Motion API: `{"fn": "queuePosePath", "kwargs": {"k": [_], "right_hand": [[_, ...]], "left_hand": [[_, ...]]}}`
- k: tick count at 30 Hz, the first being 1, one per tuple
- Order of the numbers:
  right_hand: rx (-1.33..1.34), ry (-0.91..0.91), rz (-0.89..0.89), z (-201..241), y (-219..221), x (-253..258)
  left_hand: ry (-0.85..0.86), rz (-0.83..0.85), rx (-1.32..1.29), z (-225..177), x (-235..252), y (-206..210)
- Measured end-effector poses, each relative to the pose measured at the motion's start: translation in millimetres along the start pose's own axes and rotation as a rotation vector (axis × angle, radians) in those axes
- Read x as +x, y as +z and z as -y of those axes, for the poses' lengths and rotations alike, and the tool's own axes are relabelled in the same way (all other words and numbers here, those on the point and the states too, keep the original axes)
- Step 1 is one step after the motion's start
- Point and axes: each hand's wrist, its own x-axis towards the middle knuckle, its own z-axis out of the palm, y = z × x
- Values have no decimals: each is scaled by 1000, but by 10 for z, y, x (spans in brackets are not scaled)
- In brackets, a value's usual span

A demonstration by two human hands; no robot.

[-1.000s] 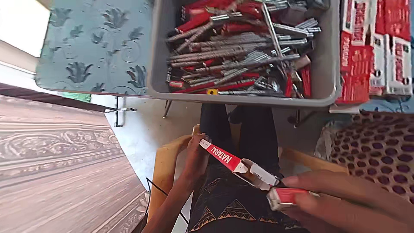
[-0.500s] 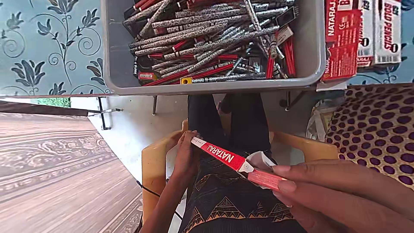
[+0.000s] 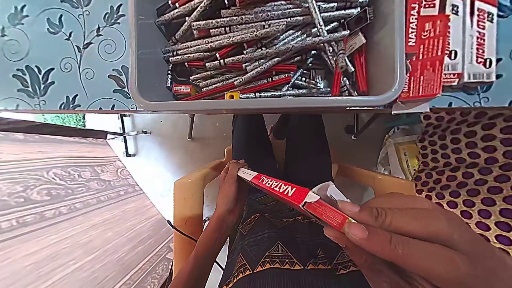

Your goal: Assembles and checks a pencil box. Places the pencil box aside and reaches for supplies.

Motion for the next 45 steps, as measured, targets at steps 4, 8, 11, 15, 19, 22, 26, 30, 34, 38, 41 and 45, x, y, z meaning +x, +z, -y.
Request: {"fn": "queuePosePath", "kwargs": {"k": [4, 8, 11, 15, 19, 22, 26, 30, 34, 38, 41, 45], "right_hand": [[-23, 16, 0, 3, -15, -9], [-22, 85, 35, 36, -85, 12], [20, 108, 1, 36, -96, 10], [44, 44, -24, 4, -79, -15], [66, 26, -74, -2, -19, -46], [80, 3, -70, -11, -21, -60], [47, -7, -92, -7, 15, -71], [14, -27, -68, -13, 8, -62], [-40, -15, -28, 27, -45, -34], [-76, 6, 33, 62, -101, -15], [-73, 24, 60, 50, -131, -11], [-85, 68, 84, 55, -136, -5]], "left_hand": [[4, -6, 20, -3, 4, 2], [5, -11, 15, 6, 18, 1], [3, -9, 4, 6, 12, 7], [14, -13, -4, -1, -13, 28], [-2, -9, -24, 6, -22, 12], [-25, -22, -8, 1, -33, 29], [-29, -32, -14, -2, -52, 51], [-12, -25, -15, 1, -43, 31], [23, -33, 3, 2, -30, 17], [48, -42, -1, 2, -6, 13], [52, -51, 7, -4, 0, 19], [58, -77, 4, -14, 8, 34]]}}
